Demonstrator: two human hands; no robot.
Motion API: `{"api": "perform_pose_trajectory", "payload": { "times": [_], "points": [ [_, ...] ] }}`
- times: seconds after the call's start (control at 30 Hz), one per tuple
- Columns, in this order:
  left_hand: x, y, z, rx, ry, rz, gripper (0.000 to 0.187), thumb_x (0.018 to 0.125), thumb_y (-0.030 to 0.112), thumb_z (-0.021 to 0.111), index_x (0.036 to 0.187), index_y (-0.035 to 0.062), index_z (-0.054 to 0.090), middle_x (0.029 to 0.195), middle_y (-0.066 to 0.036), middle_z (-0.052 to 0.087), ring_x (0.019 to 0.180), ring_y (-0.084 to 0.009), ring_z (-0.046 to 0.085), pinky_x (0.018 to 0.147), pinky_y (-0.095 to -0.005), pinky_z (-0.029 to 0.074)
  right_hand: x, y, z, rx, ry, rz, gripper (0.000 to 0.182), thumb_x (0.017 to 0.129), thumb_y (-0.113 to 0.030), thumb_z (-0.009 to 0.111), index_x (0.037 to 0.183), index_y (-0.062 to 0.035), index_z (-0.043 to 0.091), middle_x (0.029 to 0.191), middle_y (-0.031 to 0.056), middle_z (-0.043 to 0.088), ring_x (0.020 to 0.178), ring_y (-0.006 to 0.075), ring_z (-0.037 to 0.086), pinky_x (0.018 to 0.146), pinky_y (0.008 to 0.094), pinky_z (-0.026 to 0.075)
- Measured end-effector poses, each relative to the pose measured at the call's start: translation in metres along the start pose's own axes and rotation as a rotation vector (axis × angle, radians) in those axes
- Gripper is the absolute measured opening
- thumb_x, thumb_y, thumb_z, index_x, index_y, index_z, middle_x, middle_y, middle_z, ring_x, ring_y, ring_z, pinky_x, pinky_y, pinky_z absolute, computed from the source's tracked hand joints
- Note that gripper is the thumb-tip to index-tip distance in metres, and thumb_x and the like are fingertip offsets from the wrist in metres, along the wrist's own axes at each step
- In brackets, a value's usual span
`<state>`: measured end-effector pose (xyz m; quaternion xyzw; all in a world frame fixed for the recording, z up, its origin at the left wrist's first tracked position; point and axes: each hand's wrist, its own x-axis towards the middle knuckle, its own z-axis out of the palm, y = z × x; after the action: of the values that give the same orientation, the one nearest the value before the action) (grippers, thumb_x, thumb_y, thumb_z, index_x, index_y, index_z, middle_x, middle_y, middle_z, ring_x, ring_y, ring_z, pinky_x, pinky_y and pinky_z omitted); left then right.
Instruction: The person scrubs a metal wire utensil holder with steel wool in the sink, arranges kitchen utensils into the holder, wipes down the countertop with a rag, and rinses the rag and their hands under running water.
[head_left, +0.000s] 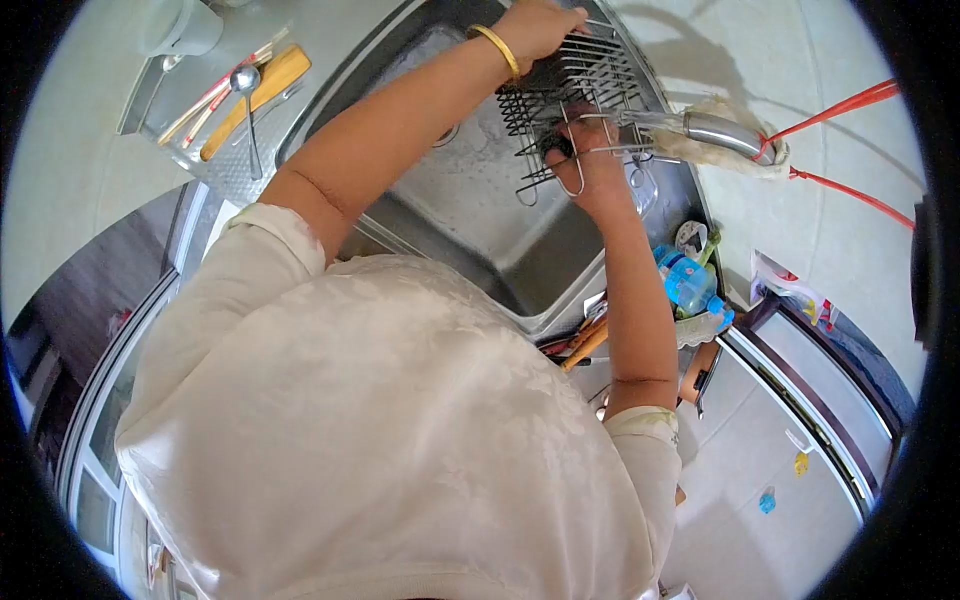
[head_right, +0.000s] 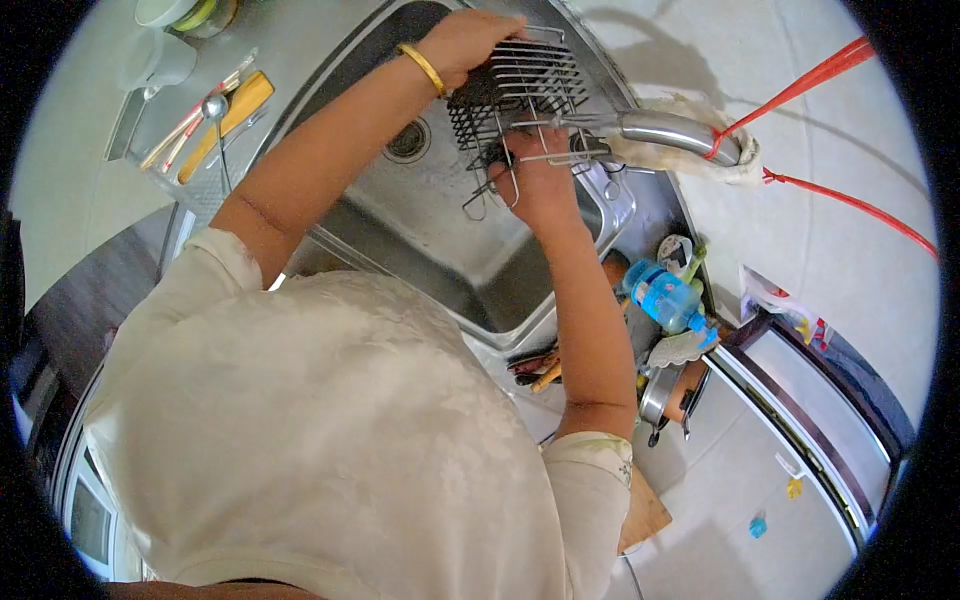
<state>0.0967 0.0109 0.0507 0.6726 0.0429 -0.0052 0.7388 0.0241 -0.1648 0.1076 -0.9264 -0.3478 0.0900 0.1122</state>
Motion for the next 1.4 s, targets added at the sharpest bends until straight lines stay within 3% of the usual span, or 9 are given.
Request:
{"api": "perform_pose_trajectory", "payload": {
  "times": [0.13, 0.27, 0.5, 0.53, 0.67, 1.03, 1.2, 1.3, 1.4],
  "points": [
    [-0.003, 0.015, -0.002, -0.458, 0.090, -0.216, 0.032, 0.086, 0.024, 0.050, 0.083, -0.0047, 0.064, 0.079, -0.013, 0.065, 0.072, -0.0211, 0.060, 0.067, -0.0321, 0.044, 0.002, -0.010, -0.009, -0.191, 0.036, 0.039, 0.033, 0.064, -0.006, 0.063, 0.096, 0.0005, 0.058, 0.107, 0.0188, 0.051, 0.101, 0.0376, 0.046, 0.087, 0.0420, 0.039],
    [-0.005, 0.022, -0.003, -0.212, 0.134, -0.103, 0.033, 0.085, 0.024, 0.052, 0.080, -0.0054, 0.064, 0.072, -0.014, 0.064, 0.067, -0.0209, 0.060, 0.064, -0.0325, 0.045, 0.003, -0.005, 0.001, 0.288, 0.093, -0.040, 0.030, 0.063, -0.005, 0.062, 0.092, -0.0001, 0.057, 0.101, 0.0181, 0.051, 0.097, 0.0376, 0.047, 0.084, 0.0431, 0.039],
    [-0.017, 0.033, 0.008, 0.072, 0.194, 0.003, 0.033, 0.084, 0.027, 0.052, 0.078, -0.0033, 0.064, 0.075, -0.020, 0.063, 0.070, -0.0310, 0.061, 0.066, -0.0363, 0.045, 0.007, -0.001, -0.004, -0.045, 0.069, -0.148, 0.033, 0.059, -0.006, 0.065, 0.090, -0.0002, 0.056, 0.100, 0.0193, 0.050, 0.094, 0.0366, 0.047, 0.082, 0.0440, 0.040],
    [-0.007, 0.012, 0.007, 0.604, 0.245, 0.605, 0.032, 0.084, 0.028, 0.052, 0.080, -0.0012, 0.065, 0.078, -0.020, 0.063, 0.074, -0.0324, 0.061, 0.067, -0.0367, 0.045, 0.007, 0.002, -0.007, -0.115, 0.082, -0.140, 0.030, 0.059, -0.007, 0.065, 0.087, -0.0006, 0.057, 0.098, 0.0188, 0.050, 0.092, 0.0360, 0.048, 0.079, 0.0438, 0.040],
    [-0.010, 0.028, -0.003, -0.156, 0.122, -0.148, 0.034, 0.087, 0.027, 0.049, 0.084, -0.0032, 0.064, 0.080, -0.017, 0.064, 0.073, -0.0226, 0.060, 0.068, -0.0326, 0.045, 0.008, 0.000, -0.014, -0.400, 0.139, -0.092, 0.022, 0.062, -0.007, 0.060, 0.083, -0.0006, 0.058, 0.098, 0.0181, 0.051, 0.094, 0.0350, 0.048, 0.080, 0.0439, 0.041],
    [-0.005, -0.011, -0.009, 0.134, 0.215, -0.074, 0.033, 0.087, 0.030, 0.052, 0.086, -0.0016, 0.064, 0.080, -0.009, 0.064, 0.069, -0.0161, 0.061, 0.063, -0.0285, 0.049, 0.005, -0.011, 0.001, -0.053, 0.167, 0.084, 0.022, 0.072, -0.009, 0.057, 0.092, -0.0011, 0.059, 0.080, 0.0210, 0.058, 0.079, 0.0389, 0.056, 0.069, 0.0434, 0.046],
    [-0.008, -0.008, -0.018, -0.244, 0.128, -0.155, 0.030, 0.079, 0.025, 0.057, 0.089, -0.0021, 0.062, 0.086, -0.017, 0.063, 0.080, -0.0293, 0.060, 0.072, -0.0381, 0.045, 0.010, -0.014, -0.001, 0.119, 0.290, 0.100, 0.031, 0.071, -0.011, 0.060, 0.100, -0.0016, 0.056, 0.087, 0.0198, 0.058, 0.078, 0.0387, 0.055, 0.068, 0.0432, 0.045],
    [-0.004, -0.008, -0.019, -0.481, 0.110, -0.273, 0.033, 0.087, 0.030, 0.051, 0.088, -0.0003, 0.064, 0.078, -0.010, 0.063, 0.071, -0.0172, 0.061, 0.066, -0.0292, 0.048, 0.018, -0.019, 0.010, 0.055, 0.436, -0.006, 0.032, 0.070, -0.011, 0.061, 0.101, -0.0037, 0.056, 0.091, 0.0188, 0.057, 0.082, 0.0376, 0.054, 0.071, 0.0429, 0.044],
    [-0.011, -0.004, -0.016, 0.546, 0.024, 0.452, 0.030, 0.086, 0.026, 0.054, 0.085, -0.0026, 0.064, 0.079, -0.009, 0.064, 0.071, -0.0163, 0.060, 0.065, -0.0288, 0.048, 0.034, -0.026, 0.024, -0.100, 0.295, 0.003, 0.033, 0.068, -0.008, 0.061, 0.101, -0.0050, 0.057, 0.093, 0.0181, 0.057, 0.086, 0.0361, 0.053, 0.074, 0.0431, 0.044]
  ]
}}
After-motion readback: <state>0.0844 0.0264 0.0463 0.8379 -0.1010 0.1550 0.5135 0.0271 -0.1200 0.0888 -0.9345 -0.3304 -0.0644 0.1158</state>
